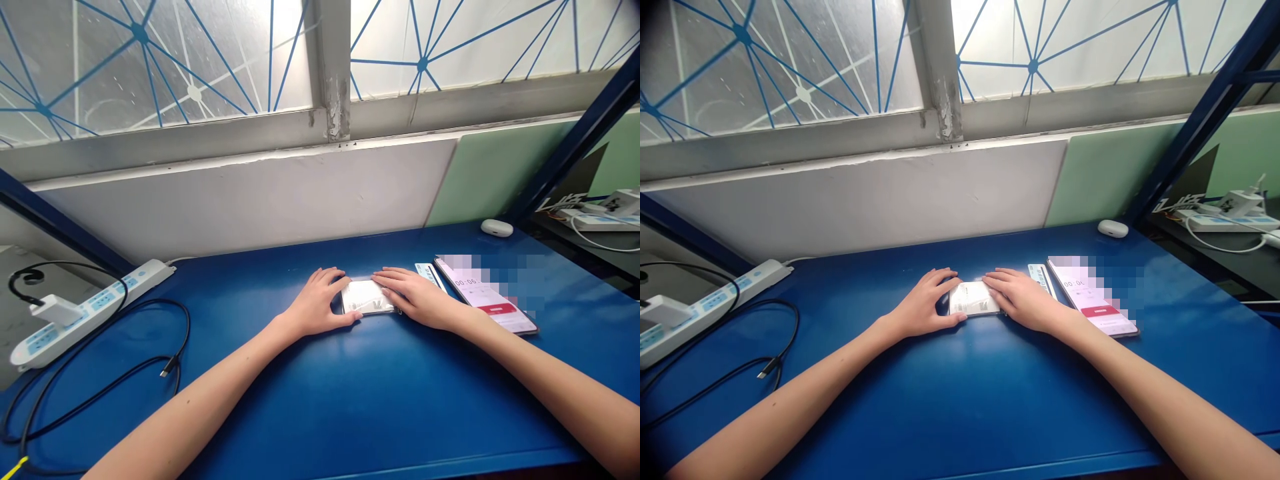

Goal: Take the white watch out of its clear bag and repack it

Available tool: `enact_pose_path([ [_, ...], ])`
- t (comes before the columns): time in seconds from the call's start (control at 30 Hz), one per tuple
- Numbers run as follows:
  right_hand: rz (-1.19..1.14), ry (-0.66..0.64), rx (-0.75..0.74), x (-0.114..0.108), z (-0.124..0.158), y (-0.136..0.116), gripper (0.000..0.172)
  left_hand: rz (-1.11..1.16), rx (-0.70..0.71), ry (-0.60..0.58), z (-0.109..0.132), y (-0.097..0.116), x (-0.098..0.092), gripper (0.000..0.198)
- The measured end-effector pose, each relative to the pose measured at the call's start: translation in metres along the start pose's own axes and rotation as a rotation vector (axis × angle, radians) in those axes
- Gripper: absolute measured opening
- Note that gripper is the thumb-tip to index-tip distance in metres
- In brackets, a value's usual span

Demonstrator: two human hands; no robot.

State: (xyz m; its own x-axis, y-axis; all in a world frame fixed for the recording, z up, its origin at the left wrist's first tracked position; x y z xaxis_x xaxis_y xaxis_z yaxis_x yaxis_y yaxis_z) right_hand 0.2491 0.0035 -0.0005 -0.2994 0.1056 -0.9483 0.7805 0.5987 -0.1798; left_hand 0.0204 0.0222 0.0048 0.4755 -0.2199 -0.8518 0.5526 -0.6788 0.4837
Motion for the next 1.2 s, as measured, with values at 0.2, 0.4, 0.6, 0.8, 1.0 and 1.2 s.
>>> enact_pose_path([
  [0.2, -0.046, -0.054, 0.012, 0.002, 0.001, 0.002, 0.047, 0.009, 0.003, 0.007, -0.001, 0.001, 0.000, 0.066],
  [0.4, -0.105, -0.104, 0.057, 0.000, 0.000, 0.004, 0.052, 0.013, 0.001, 0.016, -0.001, 0.000, 0.000, 0.062],
  [0.6, -0.126, -0.135, 0.043, 0.000, -0.002, 0.008, 0.052, -0.006, -0.006, 0.008, -0.001, 0.002, -0.001, 0.059],
  [0.8, -0.140, -0.135, 0.023, 0.000, -0.004, 0.008, 0.056, -0.008, -0.009, 0.001, -0.001, 0.004, -0.002, 0.057],
  [1.0, -0.204, -0.141, 0.042, -0.003, -0.003, 0.014, 0.051, -0.028, -0.007, -0.007, -0.002, 0.002, -0.001, 0.058],
  [1.2, -0.214, -0.119, -0.001, -0.004, -0.001, 0.012, 0.048, -0.062, 0.002, -0.020, -0.002, 0.003, -0.001, 0.061],
])
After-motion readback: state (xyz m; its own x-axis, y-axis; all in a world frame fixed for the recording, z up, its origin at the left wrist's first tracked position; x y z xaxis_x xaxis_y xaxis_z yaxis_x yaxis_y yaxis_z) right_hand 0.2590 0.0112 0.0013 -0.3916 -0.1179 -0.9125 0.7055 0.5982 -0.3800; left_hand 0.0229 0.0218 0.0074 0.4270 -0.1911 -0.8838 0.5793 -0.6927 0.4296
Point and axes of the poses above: each hand's wrist, its own z-axis away from the middle knuckle, its own x-axis out of the palm, y = z × x, the point moved 3 cm from there along -z, towards the middle knuckle, and after that the axes turned 10 degrees about z, right-handed, at the moved point
